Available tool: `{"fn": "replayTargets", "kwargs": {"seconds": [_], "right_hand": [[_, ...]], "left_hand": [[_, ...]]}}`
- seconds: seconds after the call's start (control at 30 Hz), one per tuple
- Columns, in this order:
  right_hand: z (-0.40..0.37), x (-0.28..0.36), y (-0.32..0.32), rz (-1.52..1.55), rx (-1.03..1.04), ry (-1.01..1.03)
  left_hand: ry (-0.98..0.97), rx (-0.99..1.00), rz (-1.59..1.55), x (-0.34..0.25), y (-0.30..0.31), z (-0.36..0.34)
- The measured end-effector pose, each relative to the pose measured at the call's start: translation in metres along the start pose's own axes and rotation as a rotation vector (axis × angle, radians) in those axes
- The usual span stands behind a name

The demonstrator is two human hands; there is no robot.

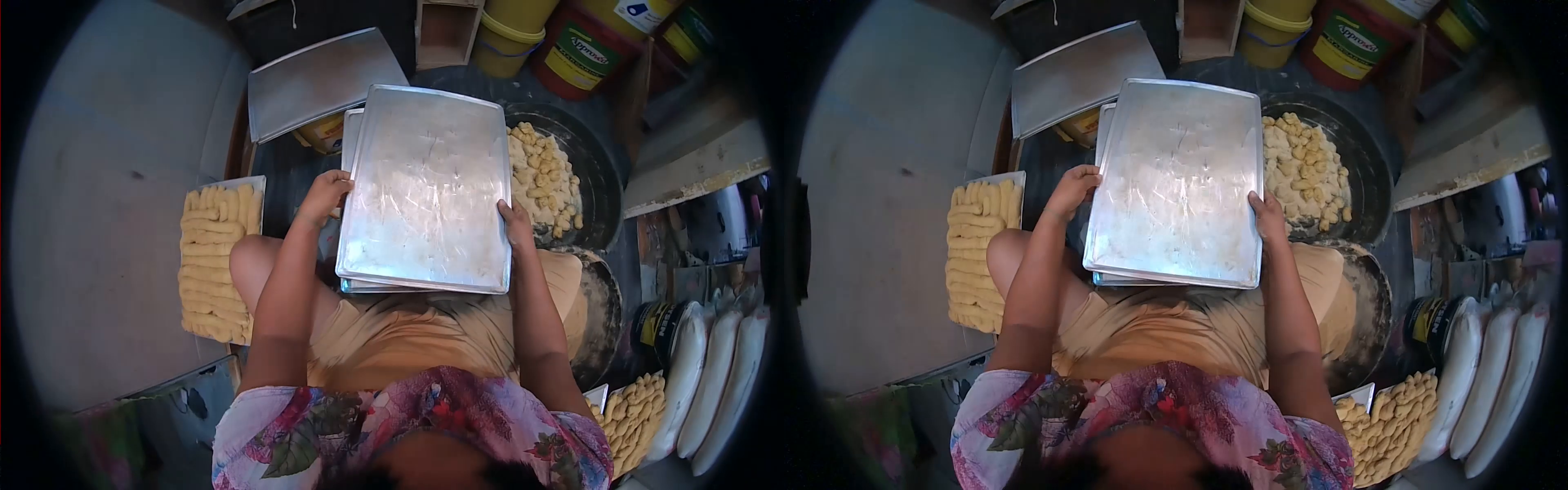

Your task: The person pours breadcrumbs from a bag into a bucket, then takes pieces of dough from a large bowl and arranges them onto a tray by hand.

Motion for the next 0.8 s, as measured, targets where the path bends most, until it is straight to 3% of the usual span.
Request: {"fn": "replayTargets", "kwargs": {"seconds": [0.1, 0.23, 0.3, 0.43, 0.53, 0.7, 0.8], "right_hand": [[0.009, -0.002, -0.003, -0.167, -0.017, 0.120], [-0.003, 0.018, -0.015, -0.414, -0.047, 0.279], [-0.002, 0.012, -0.015, -0.481, -0.089, 0.265], [-0.005, 0.019, -0.018, -0.577, -0.130, 0.265], [-0.005, 0.018, -0.019, -0.435, -0.109, 0.309], [-0.014, 0.018, -0.023, -0.575, -0.158, 0.202], [-0.008, 0.007, -0.016, -0.556, -0.150, 0.224]], "left_hand": [[0.054, -0.010, 0.068, 0.026, 0.015, 0.012], [0.108, 0.056, 0.481, 0.034, 0.017, 0.006], [0.090, 0.107, 0.680, 0.043, 0.015, 0.010], [0.126, 0.074, 0.591, 0.045, 0.020, 0.012], [0.148, 0.088, 0.592, 0.049, 0.021, 0.010], [0.218, 0.091, 0.683, 0.057, 0.026, 0.012], [-0.098, -0.136, 1.188, -0.013, 0.010, -0.018]]}}
Point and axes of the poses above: each hand's wrist, its own z-axis towards the middle knuckle, its own y-axis out of the back of the hand, x = y × z, the point moved 10 cm from there along z, towards the middle knuckle, and after that the axes turned 2 degrees about x, right-handed, at the moved point
